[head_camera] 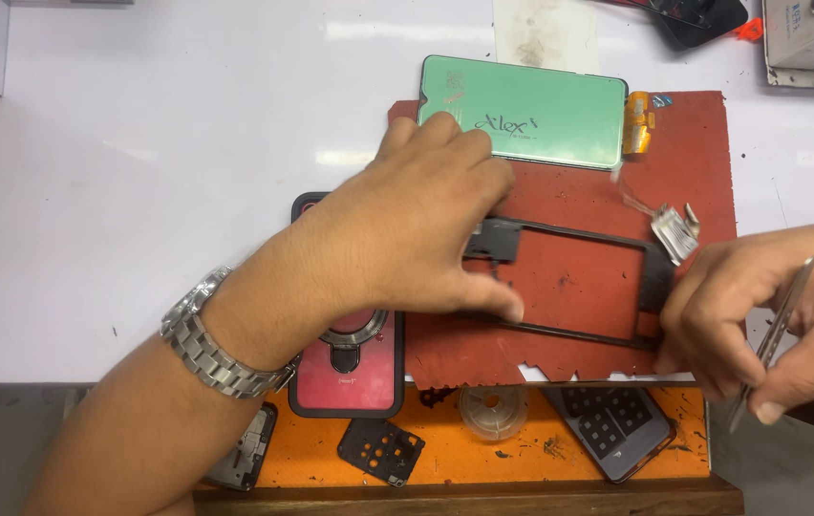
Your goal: The person uses tweezers to pry and separate the cracked screen assembly from the phone body, then removes small internal components from the frame. The screen is set aside and the frame is cleared of parts.
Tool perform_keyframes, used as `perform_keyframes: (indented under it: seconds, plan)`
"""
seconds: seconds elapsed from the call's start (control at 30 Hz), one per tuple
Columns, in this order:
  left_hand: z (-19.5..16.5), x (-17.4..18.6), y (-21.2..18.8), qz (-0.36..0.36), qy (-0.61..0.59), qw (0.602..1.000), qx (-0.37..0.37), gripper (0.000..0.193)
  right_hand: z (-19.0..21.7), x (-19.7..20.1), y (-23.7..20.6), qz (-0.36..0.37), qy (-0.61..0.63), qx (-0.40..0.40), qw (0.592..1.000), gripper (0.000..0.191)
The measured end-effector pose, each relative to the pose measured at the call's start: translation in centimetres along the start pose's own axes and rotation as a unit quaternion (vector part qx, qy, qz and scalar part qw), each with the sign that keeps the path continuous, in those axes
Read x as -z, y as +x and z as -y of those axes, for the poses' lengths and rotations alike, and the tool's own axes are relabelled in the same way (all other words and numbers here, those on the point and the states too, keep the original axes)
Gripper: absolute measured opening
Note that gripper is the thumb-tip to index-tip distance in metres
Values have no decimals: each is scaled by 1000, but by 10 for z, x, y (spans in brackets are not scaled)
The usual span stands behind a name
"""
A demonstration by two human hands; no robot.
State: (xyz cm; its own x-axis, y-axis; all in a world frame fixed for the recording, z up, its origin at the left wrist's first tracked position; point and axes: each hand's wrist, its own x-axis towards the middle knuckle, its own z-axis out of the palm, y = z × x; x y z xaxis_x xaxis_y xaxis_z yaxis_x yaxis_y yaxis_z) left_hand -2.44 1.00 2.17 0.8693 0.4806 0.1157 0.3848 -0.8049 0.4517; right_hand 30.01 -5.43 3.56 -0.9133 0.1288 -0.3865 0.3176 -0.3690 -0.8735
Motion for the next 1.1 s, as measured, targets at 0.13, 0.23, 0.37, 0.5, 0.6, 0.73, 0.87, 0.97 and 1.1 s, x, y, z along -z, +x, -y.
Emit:
perform_keyframes:
  seconds: [0.13,0.23,0.37,0.5,0.6,0.73,0.87,0.97,1.1]
  plan:
    - [3,3,4,2,-19,999,26,68,-12,4,-8,-87,-93,138,982,21]
    - [4,5,1,-12,-34,999,25,65,-16,12,-12,-183,-143,153,961,22]
    - [5,10,1,-70,-30,997,2,62,-11,13,-14,-301,-210,183,912,20]
    - [-1,17,3,4,-123,989,79,57,-4,6,-3,-394,-204,217,870,17]
    - [-6,21,3,66,-179,977,92,53,1,4,6,-493,-224,106,834,15]
    - [-8,20,-1,56,-225,973,1,44,3,2,14,-557,-228,118,790,16]
    - [1,16,-6,8,-193,980,-40,47,5,2,17,-568,-258,124,772,16]
    - [7,14,-9,-15,-103,994,-18,48,6,1,19,-607,-251,104,746,16]
    - [9,12,-12,16,-106,994,-14,52,8,-1,21,-644,-200,95,732,17]
